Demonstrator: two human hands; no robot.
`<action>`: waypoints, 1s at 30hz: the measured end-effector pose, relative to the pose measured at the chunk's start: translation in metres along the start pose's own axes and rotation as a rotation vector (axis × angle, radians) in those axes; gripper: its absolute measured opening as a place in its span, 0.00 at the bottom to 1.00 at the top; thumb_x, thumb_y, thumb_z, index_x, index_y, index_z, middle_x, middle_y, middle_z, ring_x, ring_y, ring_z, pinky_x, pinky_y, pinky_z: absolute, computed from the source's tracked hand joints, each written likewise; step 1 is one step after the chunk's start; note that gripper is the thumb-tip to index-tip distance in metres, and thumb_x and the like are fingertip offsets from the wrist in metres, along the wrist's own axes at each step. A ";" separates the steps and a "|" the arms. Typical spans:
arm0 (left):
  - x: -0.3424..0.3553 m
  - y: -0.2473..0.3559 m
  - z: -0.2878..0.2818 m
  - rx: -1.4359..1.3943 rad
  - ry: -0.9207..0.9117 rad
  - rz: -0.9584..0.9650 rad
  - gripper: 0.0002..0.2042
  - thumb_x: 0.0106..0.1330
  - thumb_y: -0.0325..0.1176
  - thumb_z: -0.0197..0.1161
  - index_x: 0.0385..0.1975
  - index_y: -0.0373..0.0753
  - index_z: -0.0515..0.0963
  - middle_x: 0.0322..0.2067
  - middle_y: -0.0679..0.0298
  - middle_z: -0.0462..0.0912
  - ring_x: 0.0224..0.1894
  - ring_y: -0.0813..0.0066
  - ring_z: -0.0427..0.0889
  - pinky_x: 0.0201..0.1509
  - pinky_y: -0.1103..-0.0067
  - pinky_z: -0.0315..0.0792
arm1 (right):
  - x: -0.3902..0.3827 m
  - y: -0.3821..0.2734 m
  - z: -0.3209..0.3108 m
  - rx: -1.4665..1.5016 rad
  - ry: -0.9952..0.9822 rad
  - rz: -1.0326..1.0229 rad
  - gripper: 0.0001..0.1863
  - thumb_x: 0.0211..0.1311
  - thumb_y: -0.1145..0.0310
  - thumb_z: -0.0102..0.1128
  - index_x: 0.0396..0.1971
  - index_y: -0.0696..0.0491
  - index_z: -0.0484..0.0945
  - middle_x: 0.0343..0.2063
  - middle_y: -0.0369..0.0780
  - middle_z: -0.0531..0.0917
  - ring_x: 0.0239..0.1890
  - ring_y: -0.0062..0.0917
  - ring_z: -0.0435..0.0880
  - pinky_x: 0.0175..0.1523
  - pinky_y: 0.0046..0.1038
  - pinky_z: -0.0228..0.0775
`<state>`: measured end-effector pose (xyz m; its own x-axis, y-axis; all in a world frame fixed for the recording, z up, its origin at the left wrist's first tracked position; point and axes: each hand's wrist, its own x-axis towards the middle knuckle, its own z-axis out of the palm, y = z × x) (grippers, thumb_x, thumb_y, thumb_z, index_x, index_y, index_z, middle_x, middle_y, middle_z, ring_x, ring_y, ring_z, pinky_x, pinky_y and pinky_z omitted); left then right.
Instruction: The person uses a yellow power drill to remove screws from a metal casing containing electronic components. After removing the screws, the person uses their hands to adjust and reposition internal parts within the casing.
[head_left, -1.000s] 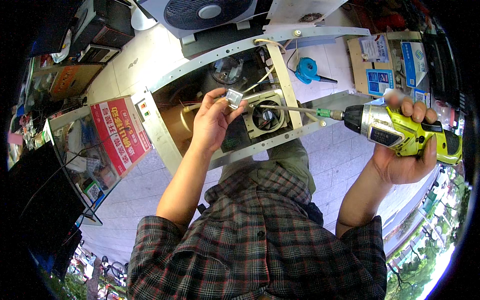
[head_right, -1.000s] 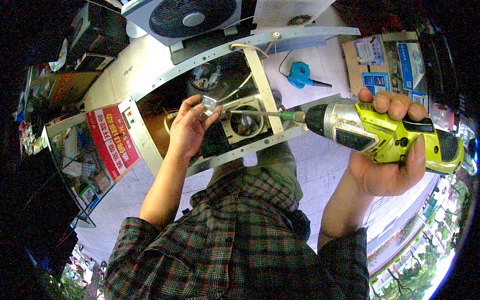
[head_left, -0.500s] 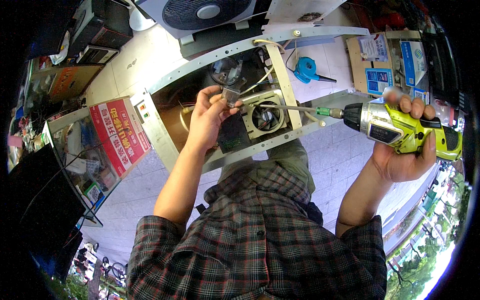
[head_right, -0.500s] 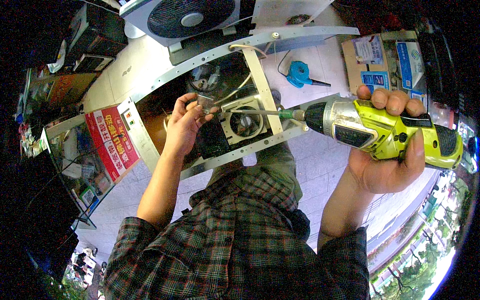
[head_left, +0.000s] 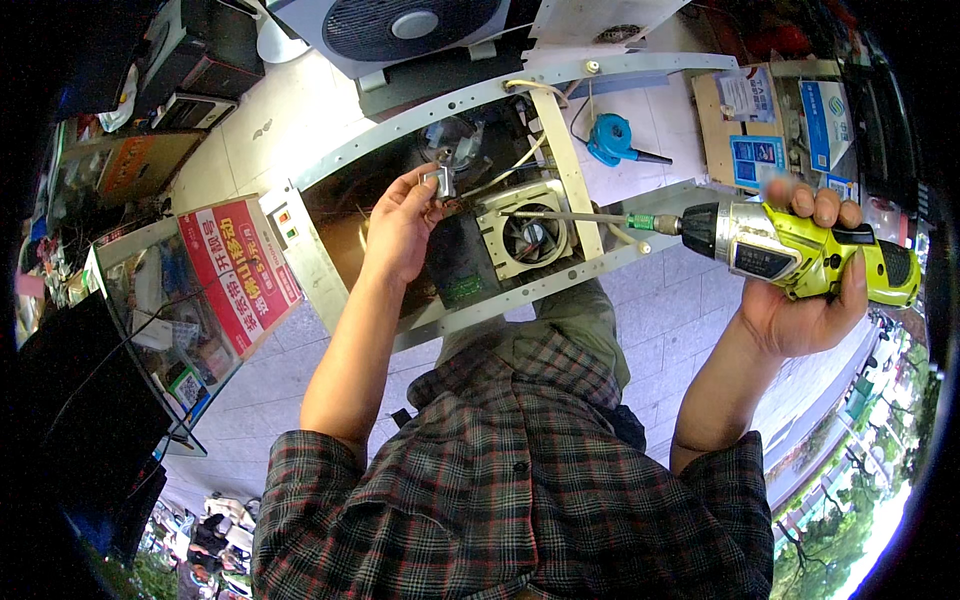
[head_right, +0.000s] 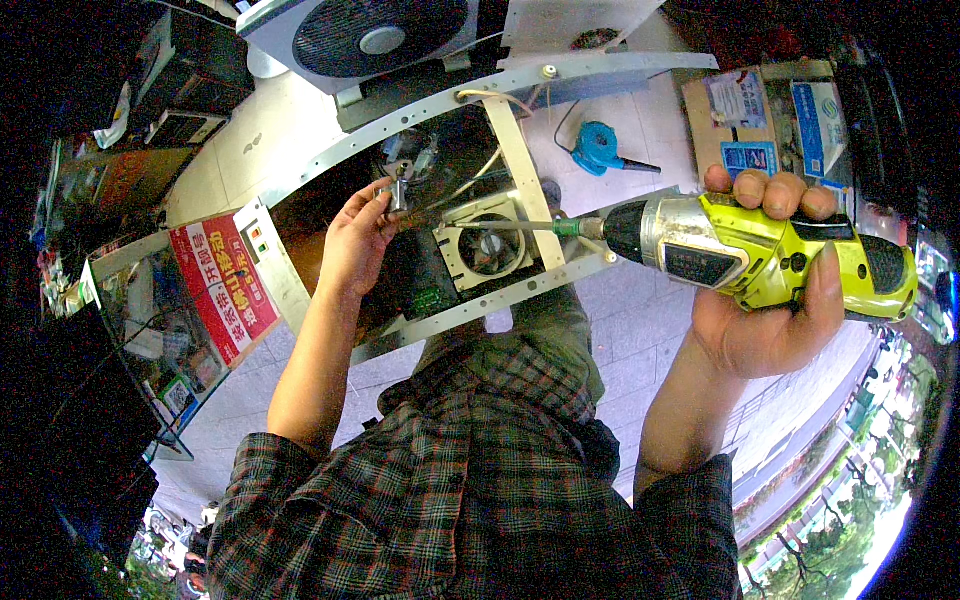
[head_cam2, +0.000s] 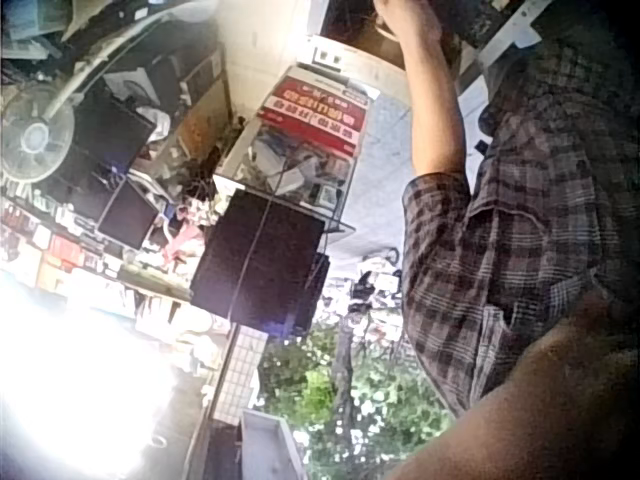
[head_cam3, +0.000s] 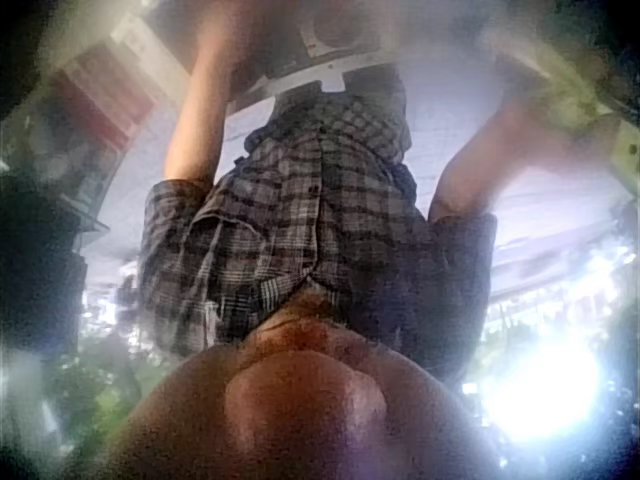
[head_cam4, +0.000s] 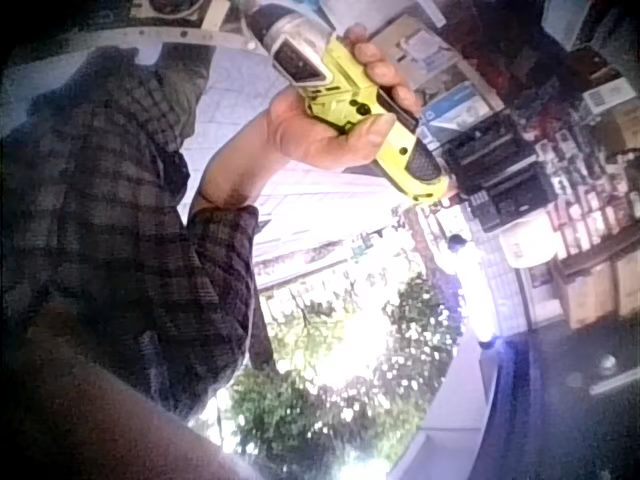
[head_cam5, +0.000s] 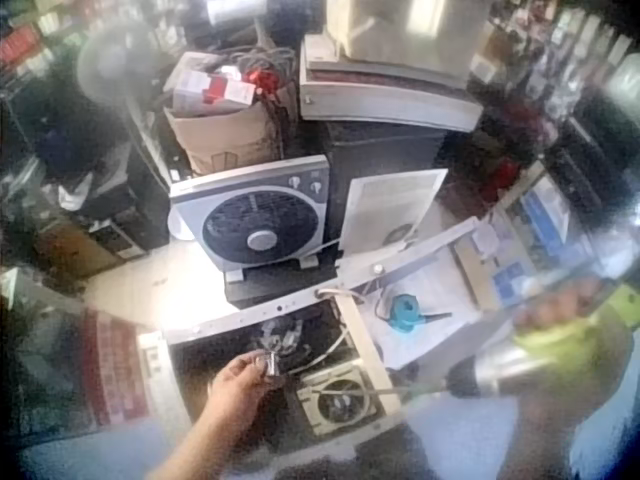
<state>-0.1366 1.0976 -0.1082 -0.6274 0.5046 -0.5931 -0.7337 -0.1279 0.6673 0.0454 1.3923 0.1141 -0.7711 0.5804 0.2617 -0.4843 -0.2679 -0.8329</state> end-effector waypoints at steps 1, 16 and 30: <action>0.000 0.003 0.004 -0.011 0.012 -0.011 0.16 0.75 0.32 0.56 0.59 0.36 0.72 0.42 0.66 0.81 0.39 0.80 0.78 0.43 0.80 0.74 | -0.001 0.000 -0.001 -0.008 0.006 0.000 0.20 0.68 0.55 0.49 0.52 0.53 0.69 0.43 0.42 0.75 0.51 0.36 0.75 0.68 0.53 0.60; 0.011 0.008 0.041 -0.003 0.209 0.051 0.21 0.74 0.29 0.57 0.65 0.39 0.66 0.42 0.63 0.79 0.34 0.79 0.74 0.32 0.83 0.69 | -0.004 0.003 -0.003 0.027 0.015 0.021 0.21 0.68 0.55 0.49 0.54 0.53 0.72 0.44 0.43 0.76 0.51 0.38 0.75 0.68 0.54 0.61; 0.049 0.008 0.028 -0.133 0.093 -0.002 0.09 0.74 0.30 0.57 0.50 0.35 0.74 0.37 0.63 0.79 0.25 0.79 0.72 0.27 0.82 0.68 | -0.006 0.008 0.000 0.025 -0.009 0.025 0.21 0.68 0.53 0.49 0.54 0.52 0.71 0.43 0.41 0.76 0.51 0.37 0.75 0.68 0.53 0.59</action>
<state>-0.1660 1.1445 -0.1190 -0.6430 0.4241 -0.6377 -0.7591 -0.2423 0.6042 0.0463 1.3869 0.1060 -0.7868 0.5663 0.2454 -0.4748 -0.3012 -0.8270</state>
